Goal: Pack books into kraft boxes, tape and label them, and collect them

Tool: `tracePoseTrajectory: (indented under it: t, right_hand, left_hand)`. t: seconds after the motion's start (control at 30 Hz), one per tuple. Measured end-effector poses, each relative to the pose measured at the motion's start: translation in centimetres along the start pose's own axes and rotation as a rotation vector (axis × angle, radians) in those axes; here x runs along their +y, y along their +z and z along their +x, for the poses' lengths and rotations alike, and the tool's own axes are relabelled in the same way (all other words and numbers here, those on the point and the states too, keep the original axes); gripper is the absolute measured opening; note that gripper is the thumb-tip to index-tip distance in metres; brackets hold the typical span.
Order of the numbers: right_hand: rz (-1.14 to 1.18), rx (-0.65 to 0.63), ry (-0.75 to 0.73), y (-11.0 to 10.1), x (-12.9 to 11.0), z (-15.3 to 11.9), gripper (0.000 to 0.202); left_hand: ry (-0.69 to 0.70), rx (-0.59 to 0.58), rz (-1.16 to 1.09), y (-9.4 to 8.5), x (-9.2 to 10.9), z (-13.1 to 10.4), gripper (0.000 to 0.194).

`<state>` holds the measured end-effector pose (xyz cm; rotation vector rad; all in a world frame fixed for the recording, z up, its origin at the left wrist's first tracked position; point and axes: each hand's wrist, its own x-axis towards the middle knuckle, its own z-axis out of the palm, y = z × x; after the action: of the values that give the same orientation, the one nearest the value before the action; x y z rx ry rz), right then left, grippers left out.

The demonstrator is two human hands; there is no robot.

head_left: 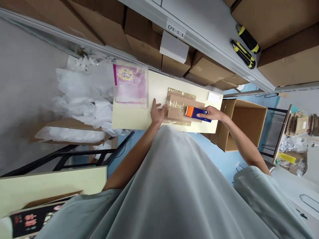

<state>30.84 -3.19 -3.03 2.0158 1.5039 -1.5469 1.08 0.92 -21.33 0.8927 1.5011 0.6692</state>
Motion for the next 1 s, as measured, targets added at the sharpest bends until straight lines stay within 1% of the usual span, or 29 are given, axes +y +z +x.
tracePoseTrajectory:
  t: [0.07,0.1,0.13,0.17,0.23,0.27,0.3,0.37,0.47,0.6,0.67,0.7,0.77,0.9,0.97,1.0]
  right_hand:
    - [0.019,0.004,-0.011,0.0,0.3,0.0,0.076]
    - [0.031,0.001,-0.017,0.1,0.5,0.0,0.075]
    - [0.043,-0.004,-0.025,0.1,0.7,0.1,0.074]
    - [0.051,-0.008,-0.037,0.1,0.8,0.1,0.073]
    - [0.053,-0.012,-0.064,0.1,1.1,0.2,0.071]
    - [0.045,-0.011,-0.076,0.0,1.3,0.2,0.07]
    - [0.033,-0.009,-0.085,0.0,1.4,0.3,0.069]
    - [-0.005,-0.006,-0.091,0.1,1.5,0.5,0.067]
    - [-0.074,0.006,-0.091,0.1,1.2,0.8,0.065]
    - [-0.102,0.005,-0.088,0.0,0.5,0.4,0.065]
    - [-0.071,-0.019,-0.101,-0.4,0.9,-0.4,0.065]
    - [-0.051,-0.037,-0.101,-0.8,1.4,-1.1,0.065]
    - [-0.012,-0.081,-0.075,-1.8,3.4,-2.9,0.065]
    - [0.026,-0.146,0.017,-4.1,9.1,-6.5,0.062]
    - [0.037,-0.151,0.036,-4.6,11.6,-7.3,0.061]
    - [0.039,-0.154,0.042,-4.6,12.5,-7.3,0.061]
  left_hand:
    - [0.15,-0.028,0.09,0.3,0.5,-1.0,0.072]
    - [0.235,-0.073,0.145,0.6,0.8,-1.6,0.077]
    - [0.322,-0.144,0.21,1.0,1.2,-2.1,0.087]
    - [0.397,-0.221,0.288,1.5,1.6,-2.7,0.101]
    - [0.502,-0.348,0.475,2.4,2.3,-3.4,0.129]
    - [0.54,-0.389,0.573,2.7,2.6,-3.6,0.136]
    - [0.574,-0.414,0.67,3.0,2.8,-3.7,0.138]
    - [0.62,-0.434,0.838,3.2,3.1,-3.5,0.134]
    - [0.636,-0.427,1.002,3.2,3.3,-2.9,0.129]
    - [0.623,-0.423,1.098,3.2,3.4,-2.5,0.138]
    - [0.61,-0.42,1.125,3.3,3.4,-2.4,0.14]
    - [0.601,-0.415,1.139,3.3,3.5,-2.4,0.141]
    - [0.583,-0.408,1.166,3.4,3.5,-2.3,0.141]
    - [0.565,-0.41,1.191,3.7,3.6,-2.1,0.142]
    - [0.552,-0.419,1.197,3.8,3.8,-2.1,0.14]
    - [0.544,-0.425,1.206,3.8,3.9,-2.1,0.138]
